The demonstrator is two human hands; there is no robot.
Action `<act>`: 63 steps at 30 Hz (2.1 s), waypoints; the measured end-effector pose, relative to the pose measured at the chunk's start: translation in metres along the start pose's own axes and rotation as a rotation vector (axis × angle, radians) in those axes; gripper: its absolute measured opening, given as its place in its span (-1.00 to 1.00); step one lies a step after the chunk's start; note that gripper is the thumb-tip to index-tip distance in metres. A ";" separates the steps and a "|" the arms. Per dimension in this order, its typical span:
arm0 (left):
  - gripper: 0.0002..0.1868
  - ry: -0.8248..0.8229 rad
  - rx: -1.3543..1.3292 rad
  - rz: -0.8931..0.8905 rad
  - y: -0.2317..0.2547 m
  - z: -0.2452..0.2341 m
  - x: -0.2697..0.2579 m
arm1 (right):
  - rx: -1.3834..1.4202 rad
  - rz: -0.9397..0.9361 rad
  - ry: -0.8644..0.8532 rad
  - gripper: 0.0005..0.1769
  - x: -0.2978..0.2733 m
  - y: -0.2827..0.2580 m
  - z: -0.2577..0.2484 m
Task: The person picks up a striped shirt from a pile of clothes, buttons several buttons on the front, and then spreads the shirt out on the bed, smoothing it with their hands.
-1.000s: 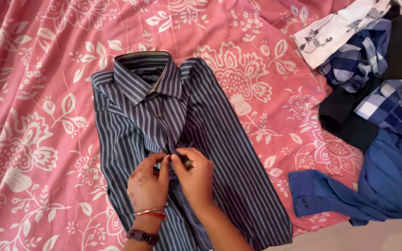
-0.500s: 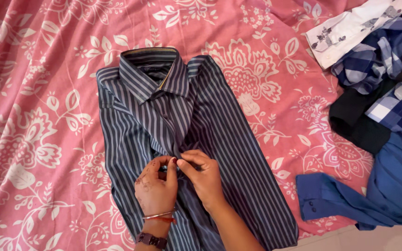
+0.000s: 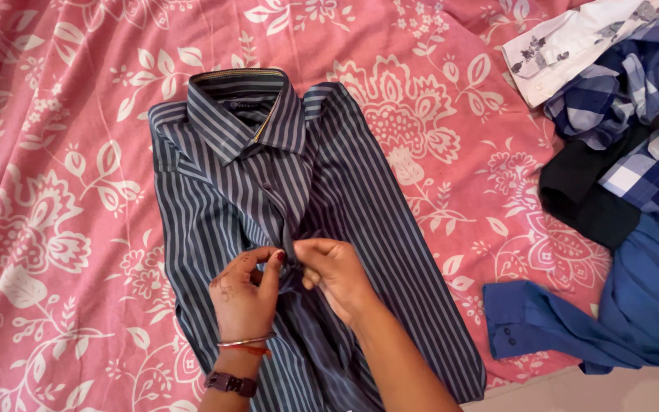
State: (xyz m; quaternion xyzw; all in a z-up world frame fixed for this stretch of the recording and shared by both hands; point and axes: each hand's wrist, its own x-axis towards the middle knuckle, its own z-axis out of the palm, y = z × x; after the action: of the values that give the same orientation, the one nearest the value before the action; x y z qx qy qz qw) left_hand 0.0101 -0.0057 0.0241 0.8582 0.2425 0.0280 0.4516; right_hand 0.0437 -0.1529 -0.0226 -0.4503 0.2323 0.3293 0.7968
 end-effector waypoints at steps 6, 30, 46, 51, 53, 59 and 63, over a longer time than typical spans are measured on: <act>-0.83 0.005 0.013 0.133 -0.001 -0.004 0.008 | -0.140 0.000 -0.003 -0.82 0.005 -0.006 0.013; -0.78 0.103 0.175 0.187 -0.022 0.017 -0.003 | -0.297 -0.192 0.184 -0.91 0.001 0.000 0.041; -0.60 -0.162 -0.043 0.178 -0.072 0.026 -0.011 | -0.368 -0.279 0.255 -0.51 -0.008 0.026 0.010; -0.43 -0.401 -0.138 -0.227 -0.065 0.030 -0.018 | -0.634 -0.478 0.296 -0.54 0.001 0.041 0.007; -0.40 -0.367 -0.176 -0.256 -0.060 0.032 -0.020 | -0.811 -0.591 0.316 -0.60 0.003 0.043 0.005; -0.39 -0.316 -0.319 -0.222 -0.049 0.025 -0.029 | -0.438 -0.426 0.176 -0.79 0.004 0.042 0.001; -0.41 -0.312 -0.338 -0.323 -0.045 0.014 -0.026 | -0.444 -0.452 0.193 -0.77 0.005 0.028 0.003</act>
State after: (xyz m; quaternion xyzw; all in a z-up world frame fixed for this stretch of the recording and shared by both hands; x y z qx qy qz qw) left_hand -0.0267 -0.0069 -0.0150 0.7147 0.2958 -0.1368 0.6188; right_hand 0.0267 -0.1382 -0.0409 -0.6823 0.1233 0.1425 0.7064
